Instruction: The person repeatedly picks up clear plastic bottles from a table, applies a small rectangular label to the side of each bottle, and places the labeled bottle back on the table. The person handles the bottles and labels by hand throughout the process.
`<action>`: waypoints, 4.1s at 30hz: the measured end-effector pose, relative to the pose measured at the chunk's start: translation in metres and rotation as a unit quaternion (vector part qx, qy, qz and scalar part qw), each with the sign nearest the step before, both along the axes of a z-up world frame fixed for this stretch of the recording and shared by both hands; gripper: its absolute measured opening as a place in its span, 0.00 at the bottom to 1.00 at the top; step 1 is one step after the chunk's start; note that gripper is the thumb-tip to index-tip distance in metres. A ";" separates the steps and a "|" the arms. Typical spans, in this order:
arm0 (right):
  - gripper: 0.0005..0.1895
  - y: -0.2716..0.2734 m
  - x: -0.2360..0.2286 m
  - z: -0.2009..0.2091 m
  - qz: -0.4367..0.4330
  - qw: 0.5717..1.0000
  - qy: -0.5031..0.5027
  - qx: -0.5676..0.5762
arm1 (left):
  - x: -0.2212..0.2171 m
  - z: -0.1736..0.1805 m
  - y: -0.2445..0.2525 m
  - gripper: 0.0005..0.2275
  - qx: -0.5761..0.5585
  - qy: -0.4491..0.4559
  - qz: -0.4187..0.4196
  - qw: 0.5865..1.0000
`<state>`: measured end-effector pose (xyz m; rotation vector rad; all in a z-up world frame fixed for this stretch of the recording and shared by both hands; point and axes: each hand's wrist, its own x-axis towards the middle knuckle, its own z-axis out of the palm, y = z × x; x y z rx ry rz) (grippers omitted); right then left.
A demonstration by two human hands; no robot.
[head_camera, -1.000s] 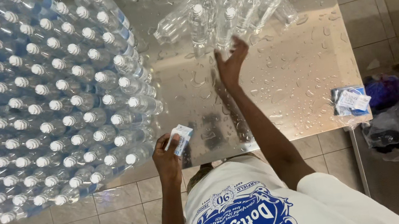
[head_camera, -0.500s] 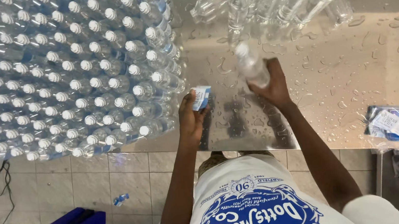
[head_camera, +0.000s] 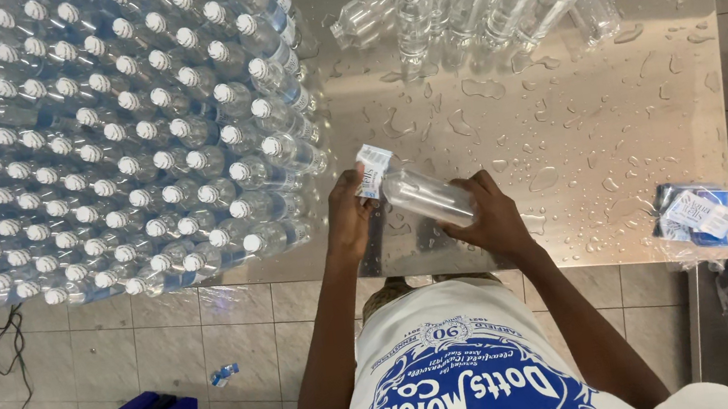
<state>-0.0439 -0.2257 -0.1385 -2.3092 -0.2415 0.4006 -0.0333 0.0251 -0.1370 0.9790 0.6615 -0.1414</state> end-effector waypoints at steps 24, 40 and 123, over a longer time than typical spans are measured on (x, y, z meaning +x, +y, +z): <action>0.60 0.063 -0.002 0.074 -0.092 0.942 0.187 0.264 | -0.033 0.033 -0.006 0.30 0.085 -0.136 -0.081 0.984; 0.60 0.086 0.003 0.126 -0.015 0.963 0.156 0.221 | 0.021 0.076 0.001 0.17 0.360 -0.109 -0.137 0.917; 0.08 0.004 0.072 0.030 -0.128 0.958 -0.074 0.247 | 0.008 0.021 -0.070 0.16 0.056 -0.034 -0.070 0.995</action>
